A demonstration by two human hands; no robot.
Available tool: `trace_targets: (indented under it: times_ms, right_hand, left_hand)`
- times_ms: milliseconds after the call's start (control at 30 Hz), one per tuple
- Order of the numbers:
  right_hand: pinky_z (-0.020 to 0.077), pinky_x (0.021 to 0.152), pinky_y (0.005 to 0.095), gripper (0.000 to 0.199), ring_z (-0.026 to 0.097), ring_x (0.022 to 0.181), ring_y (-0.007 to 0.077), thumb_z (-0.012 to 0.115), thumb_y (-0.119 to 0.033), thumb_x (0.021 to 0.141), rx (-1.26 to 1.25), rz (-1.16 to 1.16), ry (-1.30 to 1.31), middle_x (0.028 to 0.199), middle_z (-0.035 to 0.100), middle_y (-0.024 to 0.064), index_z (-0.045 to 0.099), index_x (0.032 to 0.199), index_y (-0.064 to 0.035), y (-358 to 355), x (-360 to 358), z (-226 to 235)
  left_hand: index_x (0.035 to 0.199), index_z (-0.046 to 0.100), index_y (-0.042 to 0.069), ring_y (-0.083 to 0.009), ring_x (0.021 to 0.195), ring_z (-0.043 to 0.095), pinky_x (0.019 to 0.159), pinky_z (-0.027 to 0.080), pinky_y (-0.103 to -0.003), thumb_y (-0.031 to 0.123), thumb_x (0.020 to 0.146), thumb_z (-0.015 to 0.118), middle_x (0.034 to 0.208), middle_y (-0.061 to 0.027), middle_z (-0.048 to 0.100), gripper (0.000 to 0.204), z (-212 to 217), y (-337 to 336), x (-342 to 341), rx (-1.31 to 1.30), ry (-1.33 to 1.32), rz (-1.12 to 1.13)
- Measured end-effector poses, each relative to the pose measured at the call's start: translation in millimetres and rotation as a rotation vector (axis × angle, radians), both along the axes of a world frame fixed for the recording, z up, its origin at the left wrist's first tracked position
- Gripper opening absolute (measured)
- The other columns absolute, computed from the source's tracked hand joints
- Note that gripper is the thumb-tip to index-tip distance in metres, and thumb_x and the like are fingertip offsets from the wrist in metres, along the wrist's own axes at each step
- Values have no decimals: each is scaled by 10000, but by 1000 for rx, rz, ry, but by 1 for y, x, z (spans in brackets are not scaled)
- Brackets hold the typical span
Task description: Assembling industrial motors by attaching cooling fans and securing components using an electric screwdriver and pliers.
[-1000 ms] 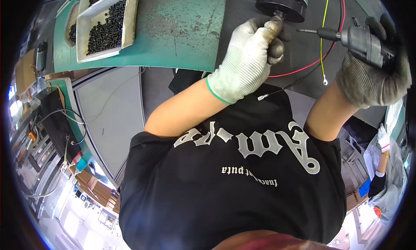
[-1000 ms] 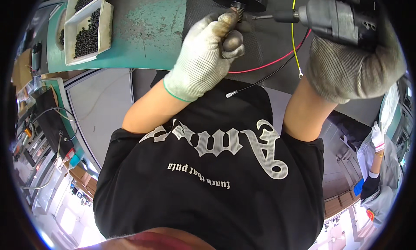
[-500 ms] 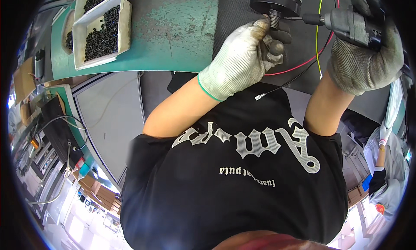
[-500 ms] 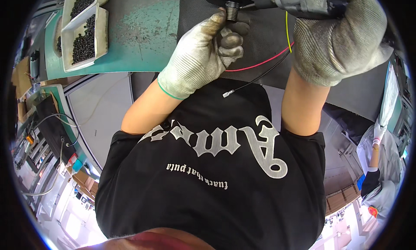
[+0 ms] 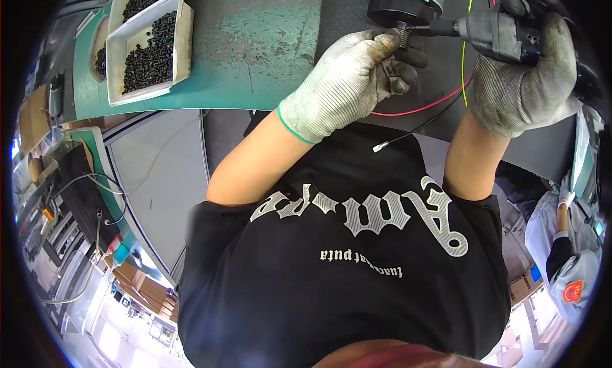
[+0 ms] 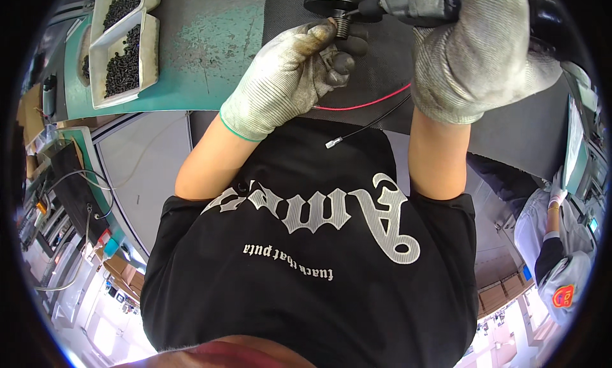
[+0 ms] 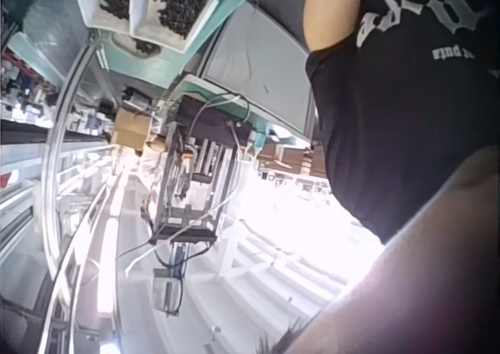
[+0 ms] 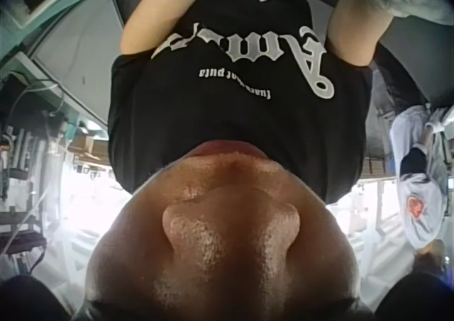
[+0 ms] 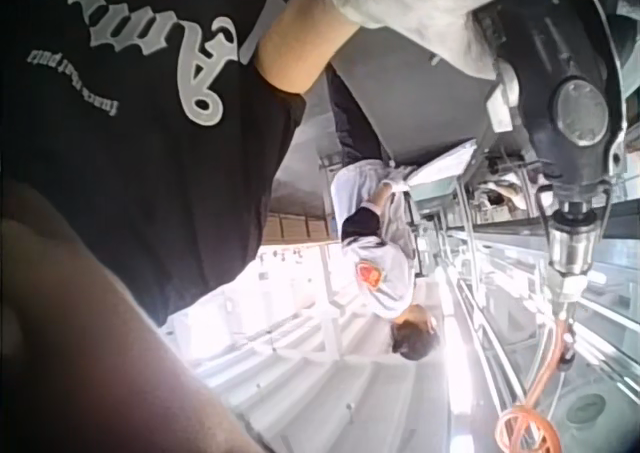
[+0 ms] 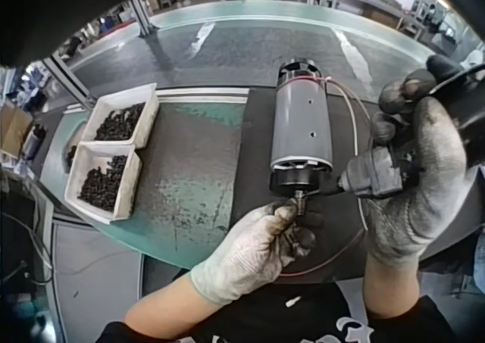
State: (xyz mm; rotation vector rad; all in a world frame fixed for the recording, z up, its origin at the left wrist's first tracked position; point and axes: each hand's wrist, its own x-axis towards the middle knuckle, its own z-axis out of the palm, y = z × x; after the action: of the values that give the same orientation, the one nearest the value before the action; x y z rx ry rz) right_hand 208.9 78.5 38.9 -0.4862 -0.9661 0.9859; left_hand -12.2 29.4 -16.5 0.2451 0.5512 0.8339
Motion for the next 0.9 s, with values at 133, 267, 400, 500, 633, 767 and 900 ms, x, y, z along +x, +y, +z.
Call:
trace_targets:
  times_ms: [133,267,400,500,633,767,900]
  right_hand:
    - [567,727,416,392,587,864,279,483,-237,940,11,42,44,1049,618,227,552,1075,125,-2,-8,4]
    - [567,721,412,384,591,841,274,479,-229,942,16,76,89,1031,625,224,553,1070,125,-7,-24,7]
    - [567,716,409,377,594,823,270,476,-223,942,16,95,123,1019,630,223,554,1066,125,-8,-19,8]
    - [565,724,411,366,600,832,270,485,-215,938,2,166,146,1016,633,217,560,1061,122,-9,-19,8]
    - [562,735,415,352,607,844,270,498,-204,933,-10,253,178,1013,638,210,567,1056,118,-10,-18,8]
    - [559,746,419,337,614,855,270,510,-194,927,-22,360,211,1009,643,203,574,1050,114,-9,-21,7]
    - [555,757,423,323,622,867,270,523,-184,922,-35,483,244,1006,648,195,581,1044,109,-9,-28,6]
  left_hand:
    - [1060,582,-28,-164,728,642,637,513,-284,220,1009,478,931,-134,673,274,-7,0,-2,-23,-34,-16]
    - [1061,583,-28,-157,717,644,641,515,-286,217,1018,449,901,-117,671,282,-7,-1,-2,-89,-151,-10]
    - [1067,583,-30,-150,709,643,644,517,-278,218,1024,427,879,-105,667,296,-9,-2,1,-119,-237,-13]
    - [1072,582,-34,-147,705,642,647,516,-272,217,1024,427,874,-101,665,299,-10,-3,1,-126,-279,-10]
    - [1077,580,-41,-145,701,638,649,515,-267,214,1019,447,877,-98,662,294,-4,-3,1,-132,-249,1]
    - [1082,573,-45,-138,702,631,644,510,-256,218,1012,468,879,-99,658,291,3,-3,2,-86,-54,25]
    - [1077,561,-45,-132,707,626,634,503,-244,228,1008,482,884,-106,654,292,2,-5,3,-1,33,42]
